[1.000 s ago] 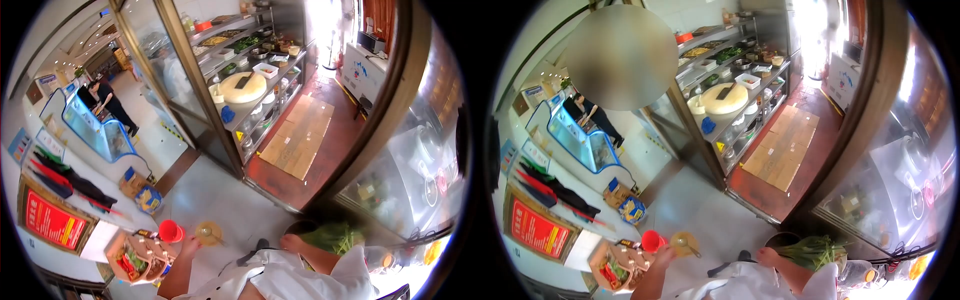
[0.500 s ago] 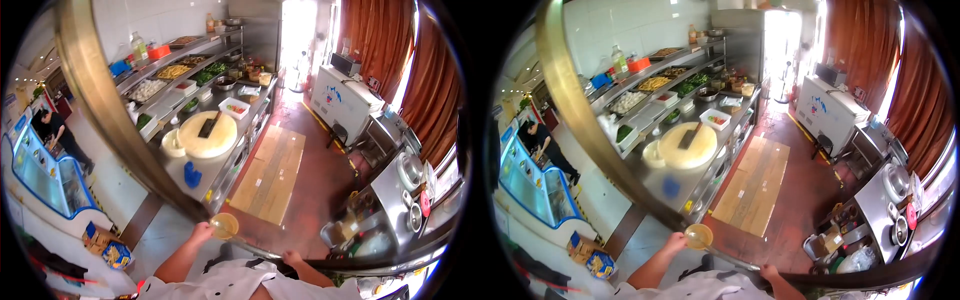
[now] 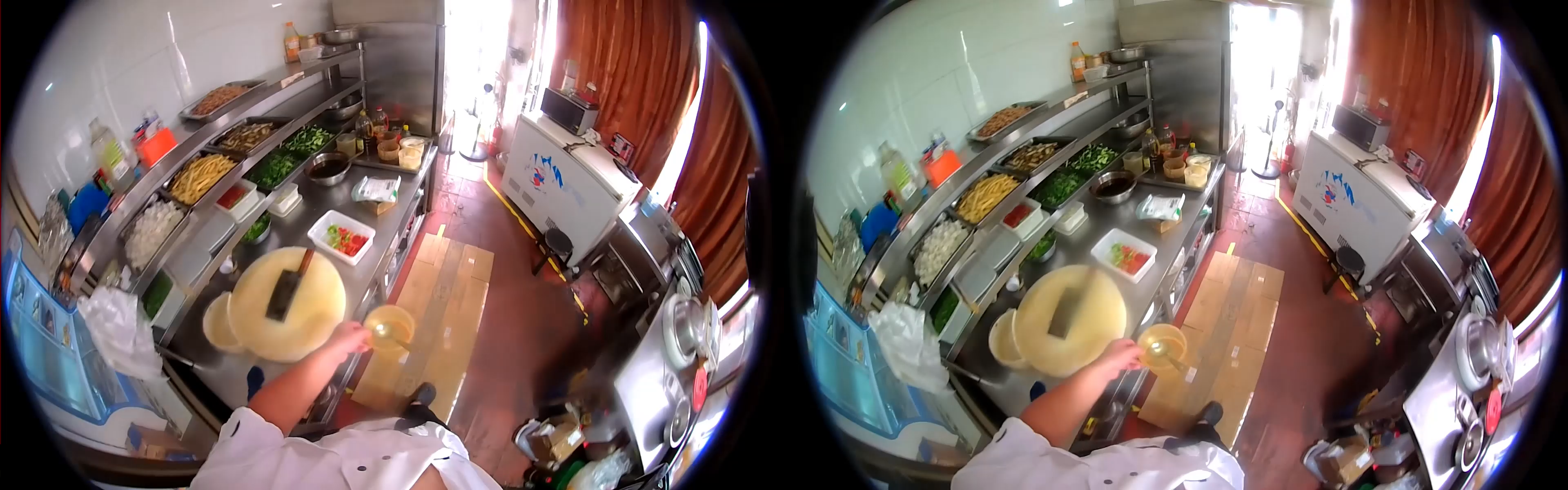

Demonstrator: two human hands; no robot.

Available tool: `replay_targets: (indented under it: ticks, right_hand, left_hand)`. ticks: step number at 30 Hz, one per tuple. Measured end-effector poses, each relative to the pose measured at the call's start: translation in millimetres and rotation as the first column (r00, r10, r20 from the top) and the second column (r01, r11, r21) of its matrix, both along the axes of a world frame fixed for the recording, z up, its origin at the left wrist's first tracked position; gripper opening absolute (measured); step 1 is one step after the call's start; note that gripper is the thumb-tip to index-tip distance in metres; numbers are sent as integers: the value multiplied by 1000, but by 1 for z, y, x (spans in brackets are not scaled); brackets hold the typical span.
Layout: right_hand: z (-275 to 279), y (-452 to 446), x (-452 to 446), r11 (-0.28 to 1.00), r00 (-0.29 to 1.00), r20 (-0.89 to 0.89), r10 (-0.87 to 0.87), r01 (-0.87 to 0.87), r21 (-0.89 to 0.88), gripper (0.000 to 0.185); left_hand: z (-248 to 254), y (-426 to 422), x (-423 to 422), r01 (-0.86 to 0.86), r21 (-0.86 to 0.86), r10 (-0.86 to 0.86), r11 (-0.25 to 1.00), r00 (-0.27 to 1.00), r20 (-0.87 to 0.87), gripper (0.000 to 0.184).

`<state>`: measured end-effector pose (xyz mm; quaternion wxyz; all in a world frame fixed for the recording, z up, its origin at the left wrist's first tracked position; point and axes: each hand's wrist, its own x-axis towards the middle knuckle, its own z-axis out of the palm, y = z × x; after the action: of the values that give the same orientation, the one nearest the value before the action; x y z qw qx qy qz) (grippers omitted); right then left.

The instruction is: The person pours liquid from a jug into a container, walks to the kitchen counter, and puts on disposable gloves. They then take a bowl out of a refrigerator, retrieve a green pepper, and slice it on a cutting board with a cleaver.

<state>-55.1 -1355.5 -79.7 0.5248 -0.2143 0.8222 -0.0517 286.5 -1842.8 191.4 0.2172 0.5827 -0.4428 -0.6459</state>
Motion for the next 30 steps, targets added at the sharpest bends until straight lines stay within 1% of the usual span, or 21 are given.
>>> replay_targets:
  ticks: [1,3,5,6,7,8,9,10,11,12,13,14,15,17,18,19,20,23,26,29,30]
  right_hand:
    - [-6,-39,-18,1000,1000,1,13,-13,-28,40]
    - [-35,-118,-71,985,993,-51,103,-109,-134,42]
    - [-90,-208,-147,898,925,-250,286,-350,-267,44]
    - [7,-287,-162,867,895,-340,290,-396,-302,39]
    - [90,-352,-166,813,960,-280,21,-179,-554,32]
    - [112,-417,-197,871,988,-147,-45,-33,-490,33]
    - [68,-461,-243,802,972,-231,-51,-99,-590,33]
    - [93,-504,-258,771,988,-103,-117,25,-636,33]
    - [137,-552,-266,729,983,30,-181,154,-667,32]
    - [152,-583,-278,709,982,10,-190,145,-690,30]
    - [162,-610,-288,692,980,-10,-201,135,-710,29]
    - [165,-638,-299,676,977,-31,-210,122,-727,27]
    - [154,-655,-313,723,975,-59,-212,116,-682,25]
    - [104,-666,-334,788,959,-148,-240,104,-607,23]
    - [110,-668,-329,883,973,-169,-159,63,-465,24]
    - [84,-658,-327,901,964,-87,-250,199,-387,22]
    - [67,-649,-323,932,967,-59,-248,222,-288,22]
    - [59,-651,-308,992,994,-25,-105,103,-77,21]
    - [60,-713,-321,998,998,6,-63,63,-15,19]
    - [48,-781,-347,999,999,28,-46,46,-11,18]
    - [42,-804,-360,999,999,36,-37,37,-16,18]
  left_hand:
    - [-8,-39,-6,-34,5,34,999,997,-68,17]
    - [0,-118,-20,-52,-17,51,999,998,-25,18]
    - [-7,-192,-20,-46,-181,10,982,980,-196,16]
    - [4,-230,-27,-21,-226,12,974,999,-42,15]
    - [11,-270,-27,57,-287,-37,956,996,75,14]
    - [19,-310,-28,137,-338,-73,931,978,196,13]
    - [21,-346,-25,151,-383,-71,911,974,217,12]
    - [23,-384,-23,166,-426,-66,889,969,239,12]
    - [40,-414,-32,23,-388,32,921,990,135,11]
    - [59,-443,-41,-124,-343,142,931,989,30,10]
    - [85,-464,-53,-296,-189,279,936,954,-111,9]
    - [80,-503,-53,-338,-174,322,925,940,-116,8]
    - [90,-531,-58,-354,-173,339,919,934,-108,9]
    - [73,-608,-54,-402,-193,373,895,912,-171,11]
    - [73,-645,-55,-426,-203,397,882,902,-168,11]
    - [69,-675,-57,-452,-201,426,869,890,-163,12]
    - [67,-706,-60,-477,-203,453,855,878,-154,12]
    - [63,-785,-72,-554,-227,518,801,832,-201,11]
    - [55,-850,-88,-627,-224,586,746,778,-228,10]
    - [43,-897,-110,-708,-224,677,670,706,-208,8]
    - [34,-912,-112,-703,-219,673,676,711,-205,6]
